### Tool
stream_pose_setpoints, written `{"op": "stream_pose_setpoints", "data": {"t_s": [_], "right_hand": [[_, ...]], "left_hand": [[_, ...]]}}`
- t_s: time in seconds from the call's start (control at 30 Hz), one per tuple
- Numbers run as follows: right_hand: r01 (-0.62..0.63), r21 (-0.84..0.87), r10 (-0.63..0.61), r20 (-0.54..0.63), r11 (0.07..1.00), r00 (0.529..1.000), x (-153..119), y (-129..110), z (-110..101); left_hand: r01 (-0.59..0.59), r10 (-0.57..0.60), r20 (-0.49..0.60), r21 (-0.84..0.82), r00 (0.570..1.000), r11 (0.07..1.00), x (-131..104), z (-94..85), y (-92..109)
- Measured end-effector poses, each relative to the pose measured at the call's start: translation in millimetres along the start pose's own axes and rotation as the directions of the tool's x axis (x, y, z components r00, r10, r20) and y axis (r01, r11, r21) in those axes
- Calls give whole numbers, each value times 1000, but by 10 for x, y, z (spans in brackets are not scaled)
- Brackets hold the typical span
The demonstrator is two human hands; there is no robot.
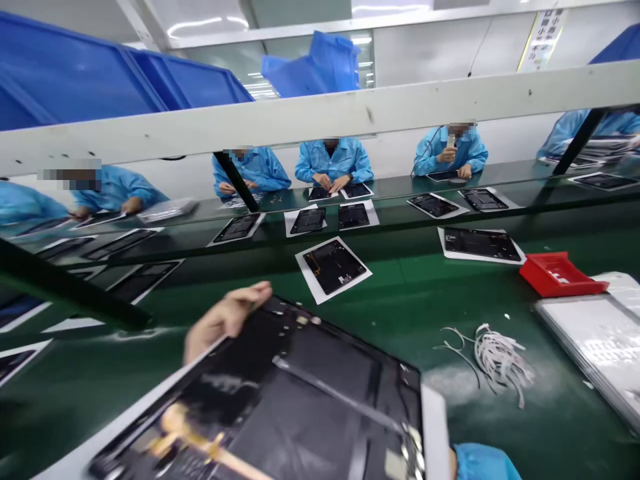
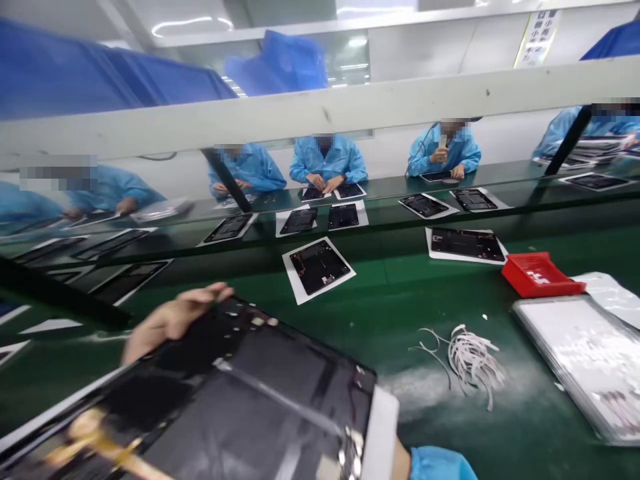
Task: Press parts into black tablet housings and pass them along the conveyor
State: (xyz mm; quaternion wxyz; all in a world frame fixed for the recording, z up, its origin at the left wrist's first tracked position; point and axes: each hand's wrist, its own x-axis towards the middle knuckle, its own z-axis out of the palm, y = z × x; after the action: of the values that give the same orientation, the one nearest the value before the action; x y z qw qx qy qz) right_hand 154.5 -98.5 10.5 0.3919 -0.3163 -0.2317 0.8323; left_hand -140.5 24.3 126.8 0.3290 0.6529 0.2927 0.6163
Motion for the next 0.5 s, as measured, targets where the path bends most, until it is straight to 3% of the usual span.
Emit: {"op": "stream_pose_setpoints", "data": {"t_s": [0.07, 0.17, 0.23, 0.37, 0.5], "right_hand": [[21, 41, -20, -11, 999, 1000, -63, -191, 11], [79, 121, -69, -88, 989, 994, -166, -426, -51], [103, 7, -100, -210, 995, 973, -230, -483, -151], [54, -414, -232, -394, 909, 890, -290, -426, -385], [49, -520, -317, -440, 852, 840, -250, -404, -513]], "left_hand": [[9, 3, 165, -71, 986, 997, -94, 253, -379], [42, -30, 256, -41, 966, 998, -198, 599, -938], [66, -71, 302, 28, 951, 997, -222, 744, -1249], [95, -189, 318, 288, 929, 953, -162, 816, -1674], [115, -259, 170, 582, 951, 805, -35, 703, -1884]]}}
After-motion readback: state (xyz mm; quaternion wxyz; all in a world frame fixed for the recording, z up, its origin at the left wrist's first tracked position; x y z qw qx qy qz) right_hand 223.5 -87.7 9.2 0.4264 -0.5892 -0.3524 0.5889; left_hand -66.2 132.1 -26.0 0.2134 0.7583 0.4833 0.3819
